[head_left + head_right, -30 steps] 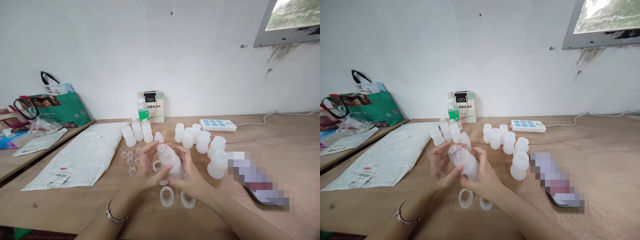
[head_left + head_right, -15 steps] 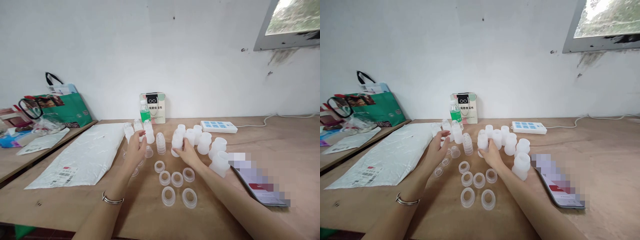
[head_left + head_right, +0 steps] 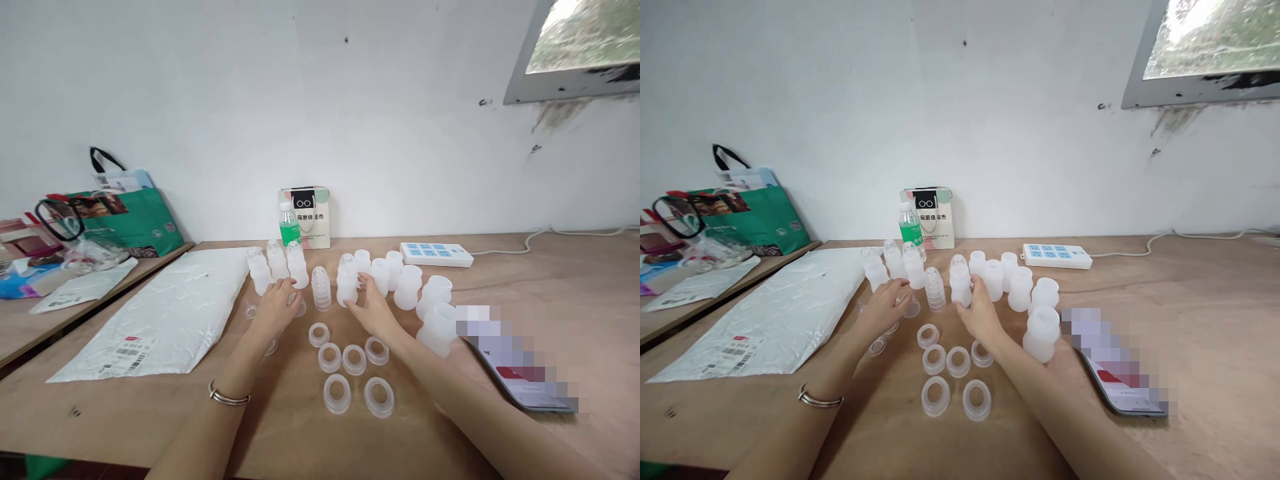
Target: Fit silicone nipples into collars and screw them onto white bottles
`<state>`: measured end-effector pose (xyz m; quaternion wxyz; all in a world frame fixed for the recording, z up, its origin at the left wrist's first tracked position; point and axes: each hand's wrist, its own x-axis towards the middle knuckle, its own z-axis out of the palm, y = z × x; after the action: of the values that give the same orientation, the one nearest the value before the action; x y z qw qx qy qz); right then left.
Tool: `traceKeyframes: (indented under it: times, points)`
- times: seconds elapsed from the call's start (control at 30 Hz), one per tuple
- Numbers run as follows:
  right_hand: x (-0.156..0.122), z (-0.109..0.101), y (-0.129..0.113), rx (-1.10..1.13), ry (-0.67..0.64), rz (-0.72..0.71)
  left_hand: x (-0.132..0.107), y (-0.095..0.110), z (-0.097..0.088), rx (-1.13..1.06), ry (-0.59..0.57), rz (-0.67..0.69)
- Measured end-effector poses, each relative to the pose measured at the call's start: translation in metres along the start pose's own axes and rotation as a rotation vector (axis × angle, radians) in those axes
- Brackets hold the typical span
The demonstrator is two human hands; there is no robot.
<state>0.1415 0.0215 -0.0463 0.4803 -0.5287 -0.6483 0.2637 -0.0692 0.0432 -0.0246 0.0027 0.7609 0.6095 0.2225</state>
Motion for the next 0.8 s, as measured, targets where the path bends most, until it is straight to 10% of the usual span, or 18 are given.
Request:
traceKeyframes:
  times: [0.1, 0.23, 0.37, 0.8]
  points:
    - [-0.044, -0.027, -0.018, -0.082, -0.006, -0.193, 0.0, 0.0, 0.0, -0.001, 0.017, 0.001]
    - [-0.088, -0.069, -0.008, -0.279, 0.459, -0.371, -0.002, 0.004, -0.004, 0.002, 0.024, -0.012]
    - [-0.096, -0.093, 0.025, -0.388, 0.645, -0.234, -0.002, 0.007, -0.009, 0.02, 0.024, -0.019]
    - [-0.079, -0.052, 0.006, -0.436, -0.186, -0.223, -0.005, -0.023, -0.036, 0.138, -0.336, -0.048]
